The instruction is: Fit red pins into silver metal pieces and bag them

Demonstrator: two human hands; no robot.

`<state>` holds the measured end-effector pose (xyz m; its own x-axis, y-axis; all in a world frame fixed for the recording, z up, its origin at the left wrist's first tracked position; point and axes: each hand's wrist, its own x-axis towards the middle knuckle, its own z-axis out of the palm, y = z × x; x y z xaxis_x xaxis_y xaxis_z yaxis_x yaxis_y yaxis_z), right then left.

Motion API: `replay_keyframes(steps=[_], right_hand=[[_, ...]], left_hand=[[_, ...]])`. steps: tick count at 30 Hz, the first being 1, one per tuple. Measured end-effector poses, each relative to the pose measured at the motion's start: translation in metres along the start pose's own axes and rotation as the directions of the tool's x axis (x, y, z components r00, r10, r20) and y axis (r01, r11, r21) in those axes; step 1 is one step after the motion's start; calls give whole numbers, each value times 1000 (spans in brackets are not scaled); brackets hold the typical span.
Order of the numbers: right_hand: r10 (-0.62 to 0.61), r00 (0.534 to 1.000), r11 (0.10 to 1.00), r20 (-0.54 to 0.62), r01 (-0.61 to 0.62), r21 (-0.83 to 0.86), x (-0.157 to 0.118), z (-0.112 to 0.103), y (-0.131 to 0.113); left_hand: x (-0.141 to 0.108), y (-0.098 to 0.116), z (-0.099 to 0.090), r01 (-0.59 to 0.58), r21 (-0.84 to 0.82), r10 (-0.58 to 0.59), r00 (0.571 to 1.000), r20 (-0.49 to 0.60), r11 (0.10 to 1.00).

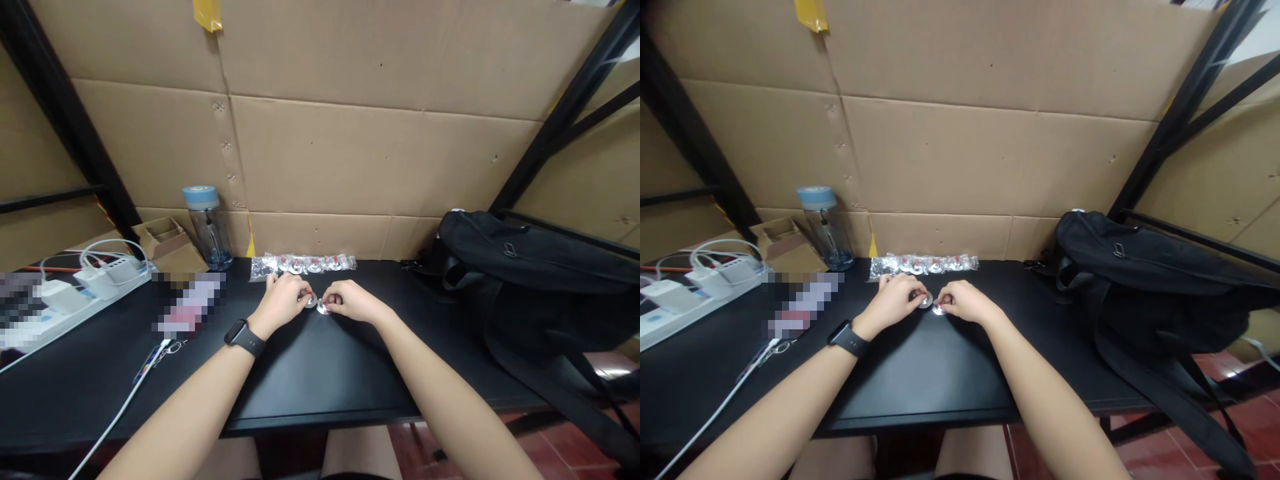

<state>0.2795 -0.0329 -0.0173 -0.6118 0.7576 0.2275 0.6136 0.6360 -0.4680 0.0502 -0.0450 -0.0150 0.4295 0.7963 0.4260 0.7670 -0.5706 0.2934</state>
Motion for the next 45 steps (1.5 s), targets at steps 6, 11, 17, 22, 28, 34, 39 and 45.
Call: replay_keyframes(steps=[6,11,17,22,28,34,39,45], right_hand=[[65,996,996,-69,-61,59,2,3,-1],[197,950,953,-242,-127,276,6,0,-3],[330,906,779,-266,-102,619,11,7,-9],[384,908,614,-169,-115,781,12,16,-19],[364,926,468,-100,-88,879,10,17,-19],[321,946,357,42,-162,920,8,15,-19],[347,937,308,47,-161,938,9,14,-17],[364,931,313,-6,-117,943,7,7,-11]], left_hand=[[1,3,-1,55,-30,-55,998,-6,998],[5,1,-3,207,-153,-211,977,-12,966],[8,0,-2,251,-414,-306,949,-72,875],[8,0,2,209,-492,-279,958,-72,845],[7,1,2,187,-463,-244,967,-67,866],[6,1,0,181,-349,-211,976,-51,920],[6,4,-5,144,-249,-159,986,-44,958],[4,-32,-23,225,17,-215,948,-233,974]])
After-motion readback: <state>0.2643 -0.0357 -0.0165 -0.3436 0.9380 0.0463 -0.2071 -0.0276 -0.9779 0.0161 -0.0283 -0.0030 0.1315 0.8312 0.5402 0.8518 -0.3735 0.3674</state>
